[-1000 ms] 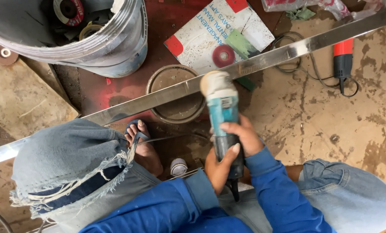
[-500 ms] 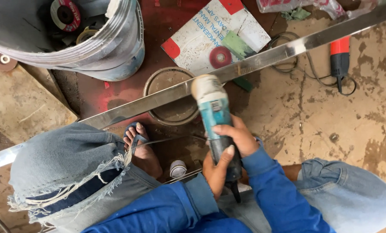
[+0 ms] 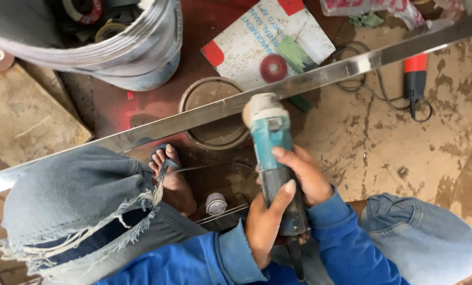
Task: Using an angle grinder to smooth and polish the edges of a long metal bar.
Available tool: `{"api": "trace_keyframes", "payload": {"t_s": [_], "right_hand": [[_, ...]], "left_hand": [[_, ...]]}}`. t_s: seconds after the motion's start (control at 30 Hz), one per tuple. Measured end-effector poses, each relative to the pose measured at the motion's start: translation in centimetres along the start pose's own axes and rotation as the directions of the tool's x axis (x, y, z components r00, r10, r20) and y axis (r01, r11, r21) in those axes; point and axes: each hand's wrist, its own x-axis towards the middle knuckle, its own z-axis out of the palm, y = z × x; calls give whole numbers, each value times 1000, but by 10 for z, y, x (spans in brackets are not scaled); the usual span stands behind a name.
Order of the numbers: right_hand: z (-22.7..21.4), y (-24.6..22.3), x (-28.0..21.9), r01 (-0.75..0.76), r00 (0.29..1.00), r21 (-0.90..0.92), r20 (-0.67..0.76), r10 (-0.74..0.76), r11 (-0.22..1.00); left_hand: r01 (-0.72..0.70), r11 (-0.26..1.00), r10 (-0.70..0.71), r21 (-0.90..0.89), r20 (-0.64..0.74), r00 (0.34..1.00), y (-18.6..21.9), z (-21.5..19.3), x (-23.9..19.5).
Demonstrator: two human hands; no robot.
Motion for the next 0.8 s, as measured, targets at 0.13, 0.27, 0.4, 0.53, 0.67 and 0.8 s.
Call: {"api": "trace_keyframes", "payload": {"t_s": [0.13,0.27,0.4,0.53,0.67,0.8], "right_hand": [[9,-2,6,-47,999,0,-13,47,999],[14,2,17,-98,989,-60,110,104,993],[4,11,17,-73,995,12,71,72,997],[-4,5,10,64,997,12,-37,-64,998],[-3,4,19,50,998,-34,-28,-51,998],[0,13,33,-35,986,-21,162,38,999]], "left_hand": [[20,999,-20,-38,-14,1000,5,-3,-2],[19,994,7,108,-237,971,-8,-9,8],[-60,982,93,176,-180,979,-12,-11,15],[-36,931,70,363,-80,994,-3,-8,25],[-31,920,68,392,-81,994,0,-9,25],[-116,976,155,183,-214,965,-20,-10,29]]}}
